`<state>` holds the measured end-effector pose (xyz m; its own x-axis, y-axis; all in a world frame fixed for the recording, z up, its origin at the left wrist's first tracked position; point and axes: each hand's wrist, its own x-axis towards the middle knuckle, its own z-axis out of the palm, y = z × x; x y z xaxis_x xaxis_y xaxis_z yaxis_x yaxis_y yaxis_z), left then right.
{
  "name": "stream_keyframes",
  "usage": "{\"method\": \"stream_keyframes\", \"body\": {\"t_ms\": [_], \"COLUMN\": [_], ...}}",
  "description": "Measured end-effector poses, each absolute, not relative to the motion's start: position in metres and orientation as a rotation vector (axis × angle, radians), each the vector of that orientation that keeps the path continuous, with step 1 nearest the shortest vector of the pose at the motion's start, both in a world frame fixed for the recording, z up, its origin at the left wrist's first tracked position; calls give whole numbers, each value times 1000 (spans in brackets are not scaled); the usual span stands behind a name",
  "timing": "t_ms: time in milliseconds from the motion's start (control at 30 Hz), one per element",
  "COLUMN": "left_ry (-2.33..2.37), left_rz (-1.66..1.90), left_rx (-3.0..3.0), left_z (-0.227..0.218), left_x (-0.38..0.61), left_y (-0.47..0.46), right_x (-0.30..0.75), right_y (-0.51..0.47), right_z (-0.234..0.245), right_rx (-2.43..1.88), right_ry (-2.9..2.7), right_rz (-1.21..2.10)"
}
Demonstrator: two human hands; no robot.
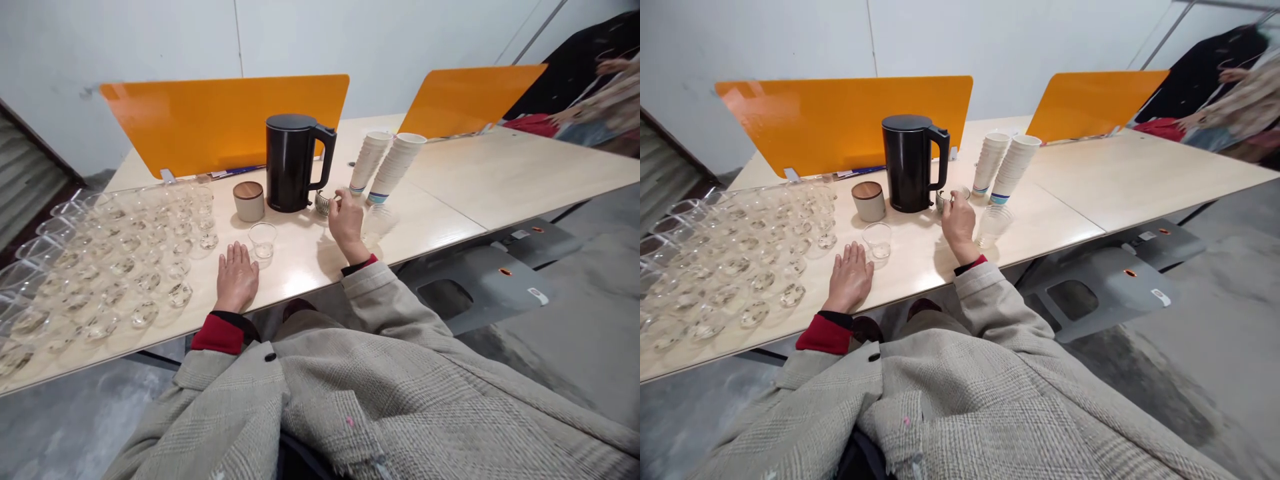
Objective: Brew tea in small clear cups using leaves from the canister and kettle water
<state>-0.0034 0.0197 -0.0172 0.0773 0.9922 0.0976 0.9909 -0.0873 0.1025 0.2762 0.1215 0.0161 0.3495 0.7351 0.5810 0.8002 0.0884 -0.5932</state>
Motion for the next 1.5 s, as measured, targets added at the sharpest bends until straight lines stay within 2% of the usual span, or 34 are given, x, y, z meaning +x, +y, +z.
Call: {"method": "stream_keyframes", "body": {"t_ms": [267, 600, 933, 1100, 1333, 1500], "left_ry": [2107, 2106, 2101, 2098, 2100, 2034], "left_rz": [249, 276, 356, 373, 296, 397], "left_rx": [2302, 2304, 2322, 2337, 2300, 2289], "left_z": [-18, -21, -26, -27, -23, -26], "left_x": [-4, -4, -6, -6, -4, -7], "left_y": [20, 21, 21, 21, 20, 19], "right_x": [282, 278, 288, 288, 264, 226], "right_y": [147, 143, 120, 86, 44, 38], "right_z": [28, 42, 48, 61, 77, 69], "right_rx": [-1657, -1485, -1245, -1104, -910, -868], "right_ry": [-1375, -1182, -1116, -1043, -1148, -1233], "right_rz": [-79, 247, 15, 0, 243, 477]}}
